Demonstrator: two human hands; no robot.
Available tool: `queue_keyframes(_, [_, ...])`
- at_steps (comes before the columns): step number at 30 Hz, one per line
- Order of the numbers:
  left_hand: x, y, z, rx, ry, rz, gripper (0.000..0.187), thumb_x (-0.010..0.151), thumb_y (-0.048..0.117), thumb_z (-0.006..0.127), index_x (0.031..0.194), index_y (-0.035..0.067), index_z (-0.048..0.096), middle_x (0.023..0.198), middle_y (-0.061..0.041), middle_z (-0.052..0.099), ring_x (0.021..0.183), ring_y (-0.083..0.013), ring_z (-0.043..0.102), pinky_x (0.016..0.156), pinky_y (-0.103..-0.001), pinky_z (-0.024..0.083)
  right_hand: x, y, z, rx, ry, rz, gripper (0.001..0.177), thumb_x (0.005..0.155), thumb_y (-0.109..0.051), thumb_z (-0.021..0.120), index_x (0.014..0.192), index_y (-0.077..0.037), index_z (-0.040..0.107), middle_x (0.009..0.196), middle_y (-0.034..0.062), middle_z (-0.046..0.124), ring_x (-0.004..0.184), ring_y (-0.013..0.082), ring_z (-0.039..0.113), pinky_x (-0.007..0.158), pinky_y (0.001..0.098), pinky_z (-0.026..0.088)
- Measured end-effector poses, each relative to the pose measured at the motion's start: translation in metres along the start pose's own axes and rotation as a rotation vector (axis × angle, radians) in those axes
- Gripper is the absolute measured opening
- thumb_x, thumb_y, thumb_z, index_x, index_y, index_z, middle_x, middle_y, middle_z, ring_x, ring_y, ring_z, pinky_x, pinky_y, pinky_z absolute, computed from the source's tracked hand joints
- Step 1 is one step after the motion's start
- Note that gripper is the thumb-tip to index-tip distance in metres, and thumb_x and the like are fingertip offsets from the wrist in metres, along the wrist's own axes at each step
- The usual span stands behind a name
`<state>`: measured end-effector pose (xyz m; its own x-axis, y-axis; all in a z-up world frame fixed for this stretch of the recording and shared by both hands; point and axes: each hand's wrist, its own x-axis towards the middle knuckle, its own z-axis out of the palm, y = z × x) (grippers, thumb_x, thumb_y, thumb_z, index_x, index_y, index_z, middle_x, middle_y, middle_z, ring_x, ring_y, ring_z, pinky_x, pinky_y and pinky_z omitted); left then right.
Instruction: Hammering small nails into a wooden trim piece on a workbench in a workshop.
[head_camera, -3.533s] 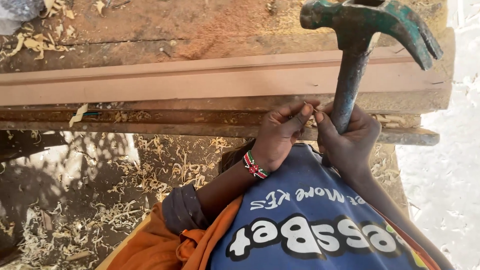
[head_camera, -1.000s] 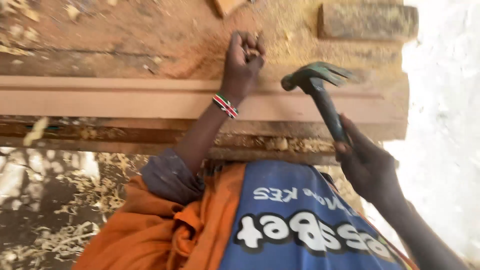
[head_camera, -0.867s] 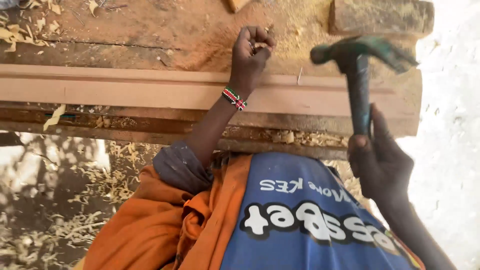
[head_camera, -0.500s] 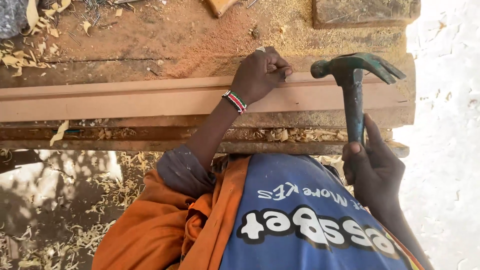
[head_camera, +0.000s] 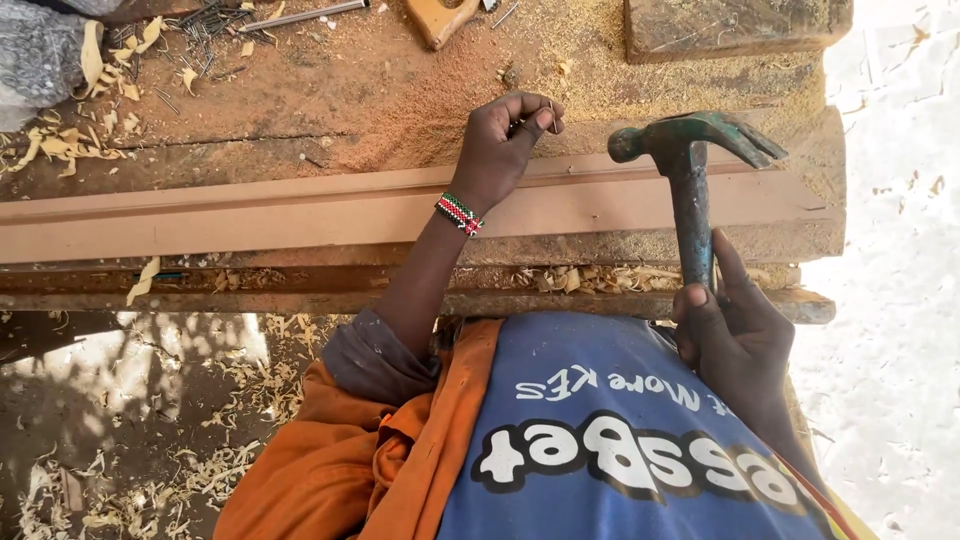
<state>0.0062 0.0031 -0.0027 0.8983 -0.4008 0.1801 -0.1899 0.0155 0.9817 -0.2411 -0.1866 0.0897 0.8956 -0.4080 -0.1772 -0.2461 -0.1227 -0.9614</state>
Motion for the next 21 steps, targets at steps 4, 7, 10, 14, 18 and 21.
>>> queue_keyframes(4, [-0.002,0.002,0.001,0.015,0.009,-0.013,0.013,0.097,0.014,0.064,0.102,0.007,0.073,0.094,-0.005,0.076,0.089,-0.0146,0.072,0.083,-0.029,0.061,0.005,0.004,0.000,0.014,0.005,0.020,0.060,0.105,-0.020,0.057,0.161,-0.004,0.041,0.077,0.0074,0.058,0.048,0.0113,0.042,0.046,0.0239,0.039])
queue_keyframes(7, [-0.011,0.012,0.003,0.022,-0.035,0.030,0.009,0.095,0.008,0.066,0.102,0.003,0.071,0.099,-0.009,0.074,0.092,-0.0180,0.071,0.082,-0.029,0.064,0.007,0.004,-0.004,-0.013,-0.018,0.010,0.059,0.105,-0.018,0.057,0.160,-0.006,0.042,0.078,0.0080,0.059,0.047,0.0117,0.044,0.046,0.0240,0.041])
queue_keyframes(10, [-0.016,0.021,0.004,0.142,-0.138,0.087,0.007,0.098,0.009,0.063,0.099,0.006,0.070,0.102,-0.007,0.071,0.091,-0.0186,0.070,0.076,-0.028,0.060,0.009,-0.002,-0.008,-0.018,-0.026,0.054,0.061,0.103,-0.020,0.057,0.161,-0.006,0.042,0.078,0.0098,0.058,0.045,0.0131,0.042,0.045,0.0245,0.039])
queue_keyframes(14, [-0.017,0.014,0.006,0.302,-0.180,0.122,0.010,0.096,0.006,0.067,0.102,0.002,0.073,0.108,-0.002,0.068,0.086,-0.0210,0.073,0.068,-0.030,0.063,0.012,-0.010,-0.013,-0.104,-0.047,0.053,0.061,0.105,-0.021,0.056,0.162,-0.004,0.041,0.079,0.0079,0.060,0.046,0.0135,0.044,0.044,0.0242,0.039])
queue_keyframes(18, [-0.016,0.011,0.010,0.427,-0.140,0.166,0.010,0.094,0.011,0.071,0.102,0.007,0.076,0.106,0.005,0.072,0.081,-0.0200,0.074,0.063,-0.035,0.058,0.015,-0.010,-0.014,-0.090,-0.062,0.019,0.063,0.105,-0.022,0.056,0.162,-0.001,0.040,0.079,0.0093,0.059,0.045,0.0139,0.043,0.045,0.0238,0.039])
queue_keyframes(21, [-0.015,-0.001,0.012,0.591,-0.124,0.174,0.027,0.085,0.008,0.068,0.107,0.020,0.079,0.088,-0.003,0.080,0.073,-0.0275,0.074,0.070,-0.047,0.058,0.017,-0.016,-0.014,-0.063,-0.106,-0.010,0.062,0.105,-0.019,0.054,0.162,0.001,0.038,0.078,0.0131,0.057,0.044,0.0160,0.042,0.043,0.0248,0.038])
